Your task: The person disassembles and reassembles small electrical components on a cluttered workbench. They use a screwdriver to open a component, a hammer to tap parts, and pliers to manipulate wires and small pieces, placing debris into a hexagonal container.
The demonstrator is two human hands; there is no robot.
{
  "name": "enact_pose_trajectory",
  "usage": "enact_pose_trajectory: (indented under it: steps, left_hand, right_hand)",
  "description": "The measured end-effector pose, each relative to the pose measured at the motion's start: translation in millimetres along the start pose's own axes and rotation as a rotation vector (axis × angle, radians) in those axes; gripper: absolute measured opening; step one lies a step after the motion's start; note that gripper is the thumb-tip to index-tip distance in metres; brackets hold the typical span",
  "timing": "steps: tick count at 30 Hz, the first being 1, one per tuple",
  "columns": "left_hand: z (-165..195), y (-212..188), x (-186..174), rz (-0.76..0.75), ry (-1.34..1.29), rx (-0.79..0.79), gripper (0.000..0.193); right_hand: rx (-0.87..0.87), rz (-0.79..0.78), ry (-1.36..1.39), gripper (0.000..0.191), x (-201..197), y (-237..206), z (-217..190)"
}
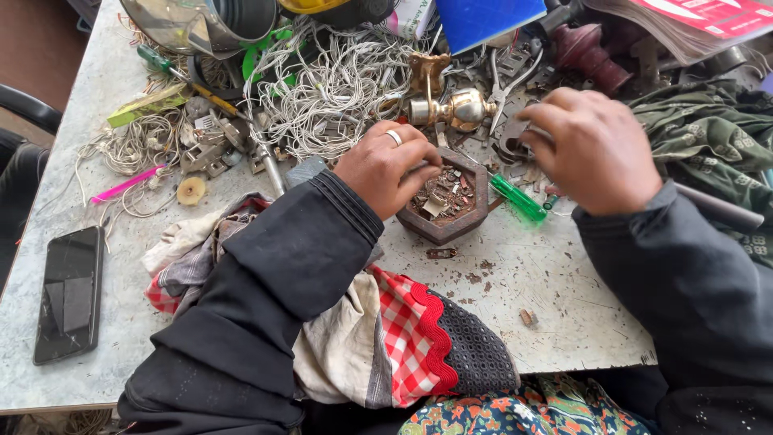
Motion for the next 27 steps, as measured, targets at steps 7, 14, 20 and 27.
enact_pose_trajectory:
  steps: [7, 14, 20, 27]
  left_hand:
    - [13, 0, -3, 0.048, -0.032, 0.052, 0.015]
    - [14, -3, -4, 0.084, -0.138, 0.084, 0.016]
    - [12, -5, -9, 0.134, -0.197, 0.072, 0.022]
    - [13, -1, -13, 0.138, -0.166, 0.063, 0.019]
  right_hand:
    - [-0.175, 0.015, 0.266, 0.024, -11, 0, -58]
    - [-0.192, 0.052, 0.377, 0.017, -9, 1, -63]
    - [-0.173, 0.06, 0.411, 0.016, -9, 0, -64]
    - [-0.148, 0.042, 0.436, 0.015, -7, 4, -60]
Point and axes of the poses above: each hand's wrist, its own y-axis towards the middle knuckle, its own x-axis out of the palm, z = x × y, the point moved 8 cm from there along y, towards the middle knuckle, and after that the axes turned 15 degrees about -z, right-handed, at the moved point
